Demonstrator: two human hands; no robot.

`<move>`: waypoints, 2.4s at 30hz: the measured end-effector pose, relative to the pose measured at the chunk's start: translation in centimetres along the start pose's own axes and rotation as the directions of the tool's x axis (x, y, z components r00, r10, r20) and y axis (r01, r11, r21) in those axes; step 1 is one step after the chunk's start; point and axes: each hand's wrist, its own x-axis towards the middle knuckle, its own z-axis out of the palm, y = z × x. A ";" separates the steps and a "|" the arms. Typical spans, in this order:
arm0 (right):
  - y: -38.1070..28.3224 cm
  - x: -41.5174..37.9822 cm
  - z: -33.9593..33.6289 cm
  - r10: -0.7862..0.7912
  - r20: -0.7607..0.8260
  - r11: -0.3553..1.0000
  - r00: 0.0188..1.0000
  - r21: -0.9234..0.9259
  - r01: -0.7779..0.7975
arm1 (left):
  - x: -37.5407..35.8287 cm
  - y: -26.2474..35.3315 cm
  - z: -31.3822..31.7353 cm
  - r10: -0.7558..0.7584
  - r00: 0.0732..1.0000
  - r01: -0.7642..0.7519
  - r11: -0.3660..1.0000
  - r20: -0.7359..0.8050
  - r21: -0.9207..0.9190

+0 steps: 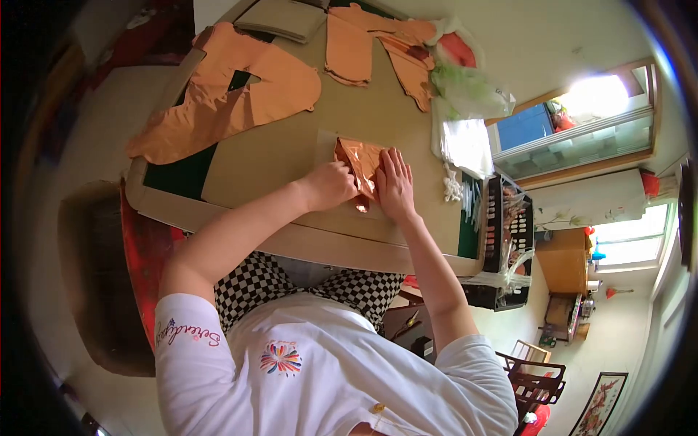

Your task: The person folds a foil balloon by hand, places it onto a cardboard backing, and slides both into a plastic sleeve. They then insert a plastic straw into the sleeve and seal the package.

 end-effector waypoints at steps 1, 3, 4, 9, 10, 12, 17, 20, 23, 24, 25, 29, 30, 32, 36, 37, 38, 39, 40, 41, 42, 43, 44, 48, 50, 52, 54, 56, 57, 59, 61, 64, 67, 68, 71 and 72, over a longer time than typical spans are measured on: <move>0.1 0.0 0.1 0.000 0.004 1.000 1.000 0.001 0.000 | -0.1 0.1 0.6 -0.051 0.991 0.041 0.996 -0.125 -0.080; -0.2 0.0 -0.3 0.009 0.020 1.000 1.000 0.009 -0.009 | -0.2 0.5 1.1 -0.199 0.951 0.120 0.943 -0.236 -0.312; -0.2 0.0 -0.3 0.002 0.016 1.000 1.000 0.003 -0.002 | -0.1 0.8 0.9 -0.270 0.927 0.166 0.919 -0.262 -0.358; 0.1 -0.1 0.1 -0.004 -0.006 0.999 1.000 0.037 0.004 | 1.2 1.6 1.0 -0.526 0.834 0.411 0.794 -0.168 -0.449; 0.1 -0.1 0.1 -0.003 -0.005 1.000 1.000 0.031 0.003 | 1.4 1.6 1.2 -0.543 0.819 0.427 0.791 -0.183 -0.438; 0.1 0.0 0.1 -0.003 -0.004 1.000 1.000 0.022 0.003 | 1.8 1.7 1.5 -0.575 0.790 0.460 0.785 -0.214 -0.415; 0.0 -0.1 0.0 -0.029 -0.029 1.000 0.999 0.005 0.030 | 2.4 2.3 1.4 -0.598 0.722 0.524 0.801 -0.348 -0.288; -0.3 -0.2 -0.1 -0.042 -0.044 0.999 0.998 0.007 0.043 | 2.3 2.5 1.4 -0.560 0.745 0.511 0.829 -0.364 -0.228; -0.1 -0.2 0.0 -0.049 -0.056 0.999 0.997 0.009 0.049 | 1.7 2.8 2.2 -0.467 0.818 0.430 0.884 -0.335 -0.183; -0.1 -0.2 0.1 -0.049 -0.060 0.999 0.997 0.013 0.050 | 1.4 2.8 2.2 -0.431 0.844 0.399 0.902 -0.318 -0.164; -0.1 -0.2 0.2 -0.037 -0.057 0.999 0.998 0.015 0.038 | 1.0 3.0 2.1 -0.389 0.868 0.360 0.921 -0.307 -0.148; -0.2 -0.1 0.1 0.003 -0.041 1.000 0.999 0.025 -0.002 | -0.4 4.1 1.2 -0.284 0.928 0.258 0.957 -0.241 -0.134; -0.2 -0.1 0.1 0.011 -0.035 1.000 0.999 0.026 -0.010 | -0.6 4.4 1.1 -0.275 0.936 0.248 0.958 -0.220 -0.142; -0.4 -0.1 -0.1 0.031 -0.018 0.999 0.999 0.029 -0.030 | -0.3 5.2 0.8 -0.329 0.917 0.313 0.944 -0.226 -0.105; 0.2 0.0 0.5 0.026 -0.017 1.000 1.000 0.006 -0.026 | 1.2 6.5 0.6 -0.420 0.888 0.433 0.901 -0.185 0.032; 0.0 0.0 0.2 0.026 -0.019 0.999 0.999 0.019 -0.026 | 1.8 7.0 -0.3 -0.462 0.881 0.470 0.879 -0.106 0.083; 0.1 0.0 0.3 0.021 -0.019 1.000 1.000 0.002 -0.021 | 2.3 7.6 -0.4 -0.490 0.868 0.497 0.856 -0.085 0.140; 0.4 0.0 0.6 0.015 -0.019 1.000 1.000 -0.014 -0.015 | 2.8 8.2 -0.4 -0.519 0.852 0.521 0.830 -0.066 0.198; 0.6 0.0 0.7 0.007 -0.018 1.000 1.000 -0.030 -0.007 | 3.2 8.6 -0.4 -0.549 0.834 0.542 0.801 -0.047 0.256; 0.7 0.1 0.9 -0.012 -0.024 0.999 1.000 -0.053 0.011 | 3.5 8.9 -0.4 -0.560 0.828 0.542 0.801 -0.001 0.253; 0.5 0.1 0.7 -0.005 -0.021 0.999 1.000 -0.035 0.004 | 3.7 9.0 -0.5 -0.569 0.821 0.543 0.802 0.044 0.250; 0.2 0.1 0.4 0.005 -0.017 1.000 1.000 -0.016 -0.005 | 3.9 9.1 -0.5 -0.582 0.810 0.545 0.793 0.076 0.271; 0.1 0.1 0.3 0.015 -0.012 1.000 1.000 0.002 -0.015 | 3.8 9.1 -0.5 -0.580 0.809 0.546 0.802 0.094 0.243; 1.0 0.2 1.0 -0.033 -0.027 0.999 0.999 -0.009 0.033 | 2.5 8.7 3.0 -0.561 0.823 0.567 0.820 -0.095 0.070; 0.5 0.2 0.6 -0.031 -0.011 0.999 0.999 -0.037 0.031 | 2.0 8.2 3.6 -0.525 0.832 0.527 0.849 -0.177 -0.040; 0.2 0.0 0.2 -0.050 -0.017 0.998 0.999 -0.034 0.049 | 1.4 7.8 3.1 -0.480 0.851 0.470 0.877 -0.216 -0.095; 0.3 0.0 0.0 -0.066 -0.021 0.998 0.998 -0.022 0.065 | 0.5 7.4 2.1 -0.475 0.859 0.451 0.879 -0.193 -0.156; -0.2 0.1 -0.2 -0.037 -0.016 0.999 0.999 -0.013 0.037 | -0.4 7.0 1.1 -0.465 0.869 0.429 0.878 -0.169 -0.211; -0.3 0.1 -0.3 -0.030 -0.016 1.000 0.999 -0.003 0.030 | -1.0 6.9 0.8 -0.460 0.874 0.420 0.877 -0.155 -0.235; -0.7 0.1 -0.5 -0.010 -0.018 1.000 1.000 0.000 0.010 | -2.5 6.9 0.7 -0.474 0.854 0.404 0.864 -0.215 -0.299; -0.6 0.1 -0.3 -0.009 -0.027 1.000 1.000 -0.001 0.009 | -3.5 5.9 0.1 -0.543 0.817 0.472 0.823 -0.194 -0.317; -0.7 0.0 -0.4 0.008 -0.027 1.000 1.000 0.006 -0.008 | -2.2 5.4 -3.1 -0.618 0.718 0.454 0.764 -0.321 -0.459; -0.3 -0.2 -0.1 0.020 0.004 1.000 1.000 0.019 -0.020 | 2.4 6.5 -4.7 -0.581 0.729 0.380 0.783 -0.362 -0.492; 0.1 -0.1 0.2 0.016 0.007 0.999 1.000 0.032 -0.016 | 3.4 6.4 -3.0 -0.576 0.731 0.424 0.803 -0.365 -0.419; -0.1 0.1 0.3 0.005 0.006 1.000 1.000 -0.016 -0.004 | 5.4 4.4 2.3 -0.594 0.788 0.551 0.798 -0.161 -0.243; -0.1 0.0 0.2 0.007 0.001 1.000 1.000 -0.012 -0.007 | 5.1 4.2 2.8 -0.612 0.777 0.577 0.786 -0.147 -0.223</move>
